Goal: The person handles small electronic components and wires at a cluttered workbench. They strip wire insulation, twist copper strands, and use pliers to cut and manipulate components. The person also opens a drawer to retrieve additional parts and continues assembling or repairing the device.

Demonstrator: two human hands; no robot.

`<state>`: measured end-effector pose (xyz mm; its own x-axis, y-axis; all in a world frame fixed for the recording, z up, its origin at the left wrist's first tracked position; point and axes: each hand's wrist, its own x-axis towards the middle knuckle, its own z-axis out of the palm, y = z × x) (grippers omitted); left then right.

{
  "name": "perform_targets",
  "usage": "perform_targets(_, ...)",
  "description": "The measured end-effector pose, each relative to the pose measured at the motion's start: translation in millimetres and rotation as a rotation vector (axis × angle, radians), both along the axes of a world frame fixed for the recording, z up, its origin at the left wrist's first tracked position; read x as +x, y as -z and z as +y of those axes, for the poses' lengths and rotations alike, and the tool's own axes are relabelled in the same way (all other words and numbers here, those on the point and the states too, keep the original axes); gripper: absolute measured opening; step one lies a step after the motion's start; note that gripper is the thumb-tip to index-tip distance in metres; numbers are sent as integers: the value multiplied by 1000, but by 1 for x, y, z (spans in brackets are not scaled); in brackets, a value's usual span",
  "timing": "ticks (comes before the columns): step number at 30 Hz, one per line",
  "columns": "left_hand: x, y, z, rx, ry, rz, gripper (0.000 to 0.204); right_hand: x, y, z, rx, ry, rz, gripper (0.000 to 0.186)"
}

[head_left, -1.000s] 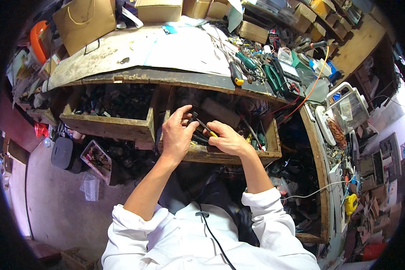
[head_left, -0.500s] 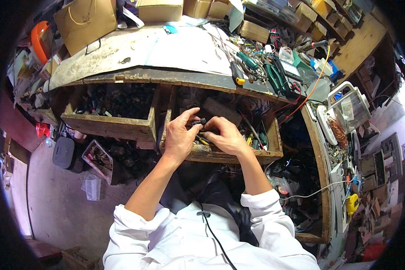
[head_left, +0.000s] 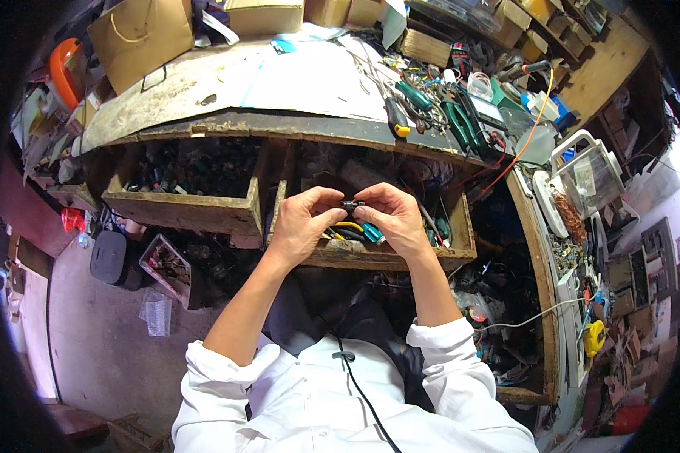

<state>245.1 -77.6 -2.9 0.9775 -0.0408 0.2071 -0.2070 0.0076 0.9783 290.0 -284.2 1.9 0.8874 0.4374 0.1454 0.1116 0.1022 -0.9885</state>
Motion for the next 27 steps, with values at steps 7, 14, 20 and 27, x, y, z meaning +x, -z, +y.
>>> perform_targets(7,-1,1,0,36,-8,-21,22,0,3,-1,10,8,-19,23)
perform_targets(14,2,7,0,57,-11,-30,23,-1,3,0,-12,-6,-59,22)
perform_targets(20,1,0,2,-31,38,24,28,-4,4,2,-131,28,-110,20)
perform_targets(27,12,4,6,-131,109,69,22,-3,-3,5,-116,-1,-110,23)
